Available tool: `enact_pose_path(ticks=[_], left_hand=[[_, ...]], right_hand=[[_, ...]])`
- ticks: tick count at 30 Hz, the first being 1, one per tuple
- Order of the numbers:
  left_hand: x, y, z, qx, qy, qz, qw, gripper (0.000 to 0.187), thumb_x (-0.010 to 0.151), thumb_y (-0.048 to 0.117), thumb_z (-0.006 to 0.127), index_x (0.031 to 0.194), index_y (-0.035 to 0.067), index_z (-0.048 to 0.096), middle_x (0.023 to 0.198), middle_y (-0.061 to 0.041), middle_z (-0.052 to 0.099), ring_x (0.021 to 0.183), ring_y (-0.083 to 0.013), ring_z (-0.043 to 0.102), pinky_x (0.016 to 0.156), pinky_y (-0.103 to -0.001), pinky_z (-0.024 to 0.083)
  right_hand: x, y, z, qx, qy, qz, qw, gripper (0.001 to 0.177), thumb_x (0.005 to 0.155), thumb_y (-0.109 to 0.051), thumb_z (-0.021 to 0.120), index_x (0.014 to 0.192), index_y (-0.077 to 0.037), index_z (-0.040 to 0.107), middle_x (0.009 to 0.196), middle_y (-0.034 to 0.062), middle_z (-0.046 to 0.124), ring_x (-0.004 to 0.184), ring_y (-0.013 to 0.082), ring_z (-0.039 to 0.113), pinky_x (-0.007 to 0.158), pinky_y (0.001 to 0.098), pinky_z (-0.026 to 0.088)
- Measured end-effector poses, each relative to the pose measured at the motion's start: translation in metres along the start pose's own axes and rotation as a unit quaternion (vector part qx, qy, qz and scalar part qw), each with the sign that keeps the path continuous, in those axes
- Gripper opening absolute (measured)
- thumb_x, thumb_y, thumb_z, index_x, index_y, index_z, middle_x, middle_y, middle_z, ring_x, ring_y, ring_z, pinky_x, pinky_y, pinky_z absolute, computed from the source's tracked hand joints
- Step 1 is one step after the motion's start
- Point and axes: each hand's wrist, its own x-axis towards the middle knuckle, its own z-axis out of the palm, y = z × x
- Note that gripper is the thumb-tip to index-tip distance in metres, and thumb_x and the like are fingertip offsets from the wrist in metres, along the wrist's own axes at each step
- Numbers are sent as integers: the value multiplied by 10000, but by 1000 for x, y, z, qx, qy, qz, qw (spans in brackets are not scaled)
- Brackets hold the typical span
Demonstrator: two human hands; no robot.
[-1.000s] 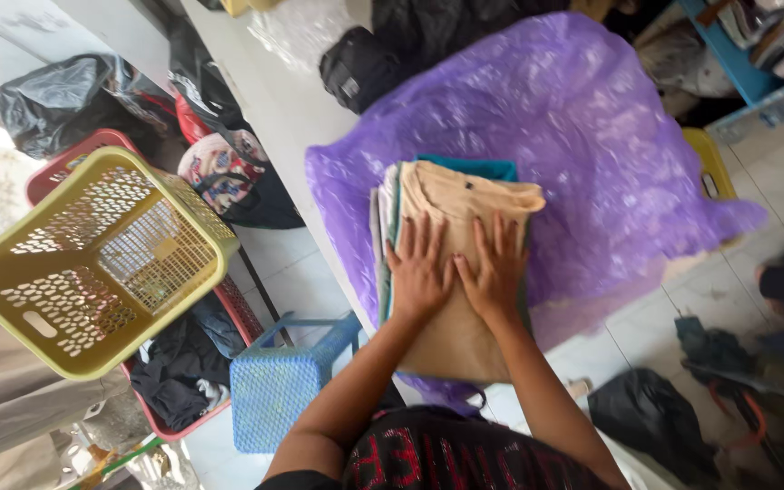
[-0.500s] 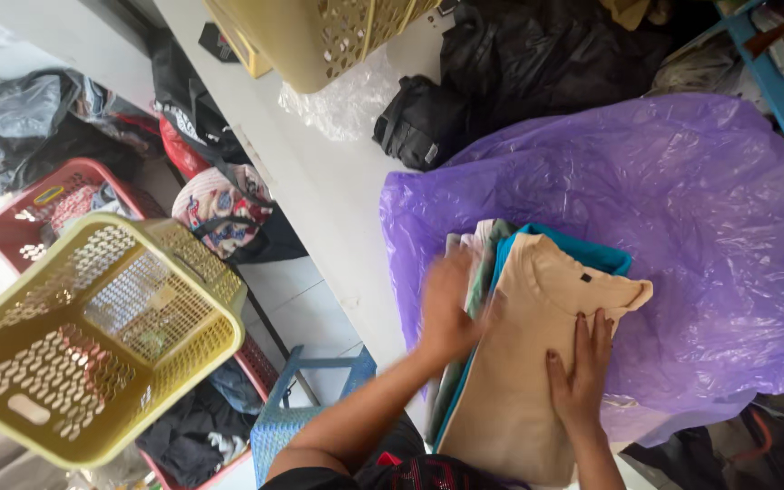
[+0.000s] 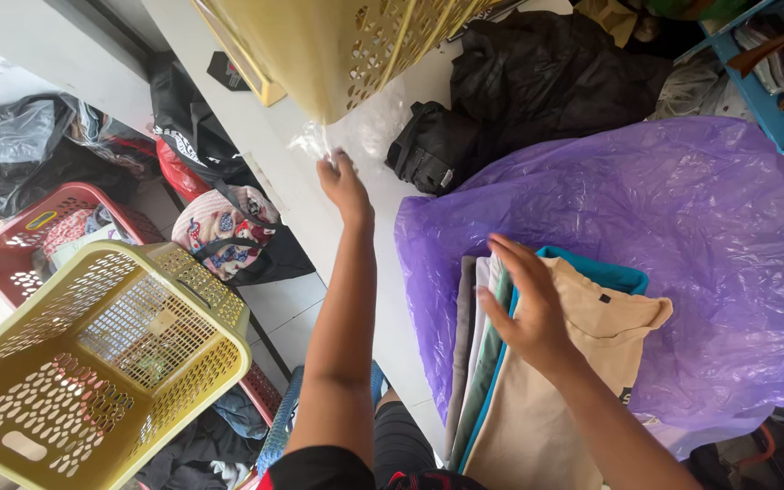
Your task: The person gathers bubble wrap from a storage area and places it into a purple plastic bag. They then fold a black tote bag and place it inside the purple bag. Finally, they pick up a stack of folded clothes and place them into the purple bag.
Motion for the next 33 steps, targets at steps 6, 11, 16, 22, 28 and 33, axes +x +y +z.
enact_pose_path(ticks=[6,11,16,22,28,33], left_hand=[[-185,138,-82,164,-140,208,954,166,940,75,708,1057,9,611,1029,-130,634,1001,-264,606,943,-371,471],[-279,208,-105,71,-363,305,877,298,835,37,791,1053,30,588,1047,-168,652,1001,-331,634,866,-401,491],[-337,218,-124,50,-373,166,911,208,889,-83,758,935,40,596,868,-87,628,751,-198,610,675,-318,487],[-369,233,-158,118,-210,332,912,253,909,-115,656,1034,35,496,918,-82,525,796,-142,504,718,-291,440],[-383,262,-194,106,-173,272,941,183,1069,-28,590,1158,31,442,1053,-39,462,914,-102,438,818,-262,398],[-343,275,-182,141,-117,378,908,189,1099,-9,563,1238,-1,436,1117,-96,506,1016,-184,508,939,-331,468]], right_hand=[[30,-26,43,300,10,56,952,901,919,-159,772,1585,-28,179,1608,160,223,1469,251,292,1105,375,366],[-31,0,42,495,50,201,844,494,934,-70,677,1399,-70,512,1392,89,594,1222,165,587,1048,327,487],[-134,39,-41,560,282,119,770,104,1028,-73,635,1128,-92,657,1065,15,675,900,100,617,803,277,523],[-273,83,-203,512,436,62,738,124,1090,-294,647,1094,-177,606,889,-43,568,643,86,489,542,280,394],[-429,97,-273,516,516,144,668,172,1115,-217,610,1137,-48,640,1013,29,645,878,145,590,778,326,484],[-509,101,-259,244,342,134,897,189,1117,-99,570,1078,70,646,1114,104,624,1050,194,584,946,374,475]])
